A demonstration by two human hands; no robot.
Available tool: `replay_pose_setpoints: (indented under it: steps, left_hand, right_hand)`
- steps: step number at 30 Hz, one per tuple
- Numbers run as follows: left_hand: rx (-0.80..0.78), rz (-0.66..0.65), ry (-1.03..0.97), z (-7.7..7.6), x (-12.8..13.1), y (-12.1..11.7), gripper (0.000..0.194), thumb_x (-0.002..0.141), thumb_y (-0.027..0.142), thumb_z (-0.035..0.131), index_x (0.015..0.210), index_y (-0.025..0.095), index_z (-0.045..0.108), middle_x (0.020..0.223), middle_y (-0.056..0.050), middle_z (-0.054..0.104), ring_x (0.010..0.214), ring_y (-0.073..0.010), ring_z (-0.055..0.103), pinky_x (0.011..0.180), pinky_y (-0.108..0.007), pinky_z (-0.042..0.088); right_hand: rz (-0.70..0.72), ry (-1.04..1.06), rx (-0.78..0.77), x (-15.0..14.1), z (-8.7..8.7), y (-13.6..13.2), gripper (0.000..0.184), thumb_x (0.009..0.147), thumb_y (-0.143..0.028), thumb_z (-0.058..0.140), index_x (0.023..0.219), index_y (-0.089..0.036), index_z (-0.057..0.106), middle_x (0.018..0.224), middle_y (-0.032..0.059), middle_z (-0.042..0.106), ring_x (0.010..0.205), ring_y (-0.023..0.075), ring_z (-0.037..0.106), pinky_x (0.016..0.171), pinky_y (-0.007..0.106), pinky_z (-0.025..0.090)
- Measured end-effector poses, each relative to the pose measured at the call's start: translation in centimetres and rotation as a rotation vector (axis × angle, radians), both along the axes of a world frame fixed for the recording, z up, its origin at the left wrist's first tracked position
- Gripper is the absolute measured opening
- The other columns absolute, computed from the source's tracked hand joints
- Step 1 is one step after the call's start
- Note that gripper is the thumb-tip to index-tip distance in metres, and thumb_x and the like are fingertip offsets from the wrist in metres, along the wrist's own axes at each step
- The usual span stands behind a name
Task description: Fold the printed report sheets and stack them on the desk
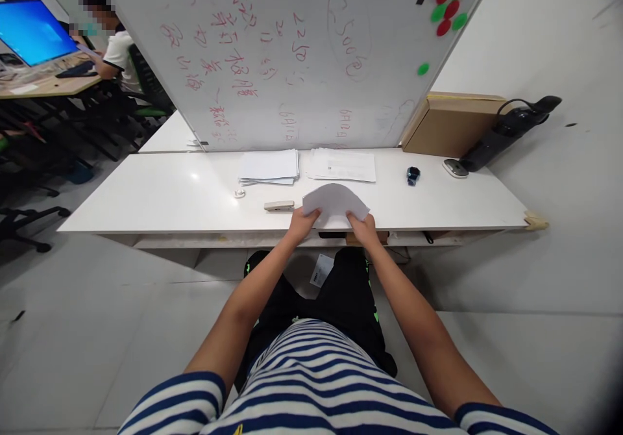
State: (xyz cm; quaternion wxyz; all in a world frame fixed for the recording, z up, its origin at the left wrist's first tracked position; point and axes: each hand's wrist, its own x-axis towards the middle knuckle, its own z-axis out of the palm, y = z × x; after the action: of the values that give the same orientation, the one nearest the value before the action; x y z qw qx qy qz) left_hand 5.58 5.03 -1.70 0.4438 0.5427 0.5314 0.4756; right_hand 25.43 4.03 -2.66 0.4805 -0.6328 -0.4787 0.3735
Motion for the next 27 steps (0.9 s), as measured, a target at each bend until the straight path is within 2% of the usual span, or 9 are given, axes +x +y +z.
replay_pose_setpoints:
  steps: [4,8,12,15,18,20,22,25,27]
  left_hand:
    - [0.033,0.003,0.046,-0.9,0.5,-0.3,0.037,0.076,0.046,0.063,0.092,0.014,0.069,0.091,-0.006,0.07,0.09,-0.0235,0.062,0.078,-0.033,0.048]
    - [-0.021,0.038,0.078,-1.7,0.8,-0.2,0.037,0.077,0.049,0.059,0.088,0.015,0.068,0.086,-0.005,0.069,0.088,-0.0231,0.062,0.076,-0.032,0.048]
    - [-0.044,0.04,0.096,-1.9,0.7,-0.8,0.038,0.077,0.051,0.058,0.086,0.016,0.068,0.086,-0.004,0.069,0.088,-0.0231,0.061,0.076,-0.032,0.048]
    - [-0.073,0.075,0.067,-1.3,-0.2,-1.9,0.038,0.075,0.051,0.061,0.086,0.015,0.068,0.085,-0.004,0.069,0.087,-0.0235,0.062,0.076,-0.033,0.048]
    - [-0.076,0.168,0.016,0.4,-2.6,-2.2,0.043,0.071,0.05,0.066,0.091,0.012,0.068,0.088,-0.006,0.07,0.091,-0.0244,0.062,0.079,-0.034,0.049]
    - [-0.042,0.249,-0.02,2.2,-5.0,-1.1,0.047,0.069,0.048,0.069,0.098,0.011,0.067,0.094,-0.009,0.07,0.095,-0.0242,0.062,0.082,-0.034,0.05]
    - [-0.036,0.308,-0.029,4.2,-7.6,1.3,0.048,0.068,0.042,0.071,0.103,0.009,0.065,0.099,-0.011,0.069,0.097,-0.0232,0.062,0.085,-0.034,0.05]
    - [-0.142,0.296,-0.005,6.9,-11.4,6.7,0.041,0.064,0.026,0.074,0.1,0.007,0.065,0.093,-0.011,0.07,0.088,-0.0214,0.064,0.082,-0.036,0.052]
    - [-0.217,0.343,0.08,8.1,-13.3,10.3,0.033,0.059,0.015,0.075,0.089,0.005,0.066,0.082,-0.01,0.069,0.082,-0.022,0.064,0.077,-0.036,0.052]
  right_hand:
    - [-0.081,-0.006,0.051,-0.6,-1.2,-0.7,0.043,0.075,-0.046,0.059,0.102,-0.013,0.066,0.105,0.0123,0.069,0.101,0.0249,0.062,0.092,0.036,0.045]
    - [-0.059,-0.07,0.051,-0.6,-1.9,-1.0,0.045,0.076,-0.05,0.057,0.1,-0.013,0.066,0.102,0.0121,0.069,0.102,0.026,0.061,0.092,0.039,0.045]
    - [-0.059,-0.003,-0.01,-0.2,-2.0,-1.1,0.051,0.073,-0.051,0.061,0.105,-0.012,0.064,0.104,0.0122,0.069,0.099,0.0246,0.062,0.09,0.038,0.046]
    - [0.016,0.054,-0.014,0.2,-1.9,-1.0,0.06,0.068,-0.051,0.067,0.113,-0.012,0.06,0.107,0.0131,0.067,0.097,0.0237,0.062,0.088,0.038,0.046]
    - [0.145,0.133,0.079,0.3,-2.1,-1.0,0.077,0.068,-0.05,0.068,0.133,-0.015,0.044,0.12,0.0137,0.061,0.104,0.0215,0.06,0.091,0.038,0.046]
    - [0.186,0.146,0.104,0.2,-2.3,-0.8,0.079,0.075,-0.051,0.062,0.141,-0.019,0.033,0.126,0.0131,0.057,0.111,0.02,0.057,0.094,0.037,0.045]
    - [0.156,0.034,0.069,0.1,-2.3,0.0,0.069,0.082,-0.05,0.054,0.14,-0.018,0.036,0.124,0.0128,0.058,0.11,0.0204,0.057,0.093,0.037,0.045]
    - [0.107,-0.337,0.054,-0.2,-2.0,2.7,0.05,0.087,-0.043,0.045,0.128,-0.014,0.051,0.119,0.0149,0.06,0.105,0.0243,0.058,0.094,0.041,0.044]
    - [0.11,-0.589,0.124,-0.5,-1.6,5.1,0.044,0.091,-0.035,0.039,0.124,-0.012,0.055,0.124,0.017,0.057,0.11,0.0269,0.055,0.098,0.043,0.039]
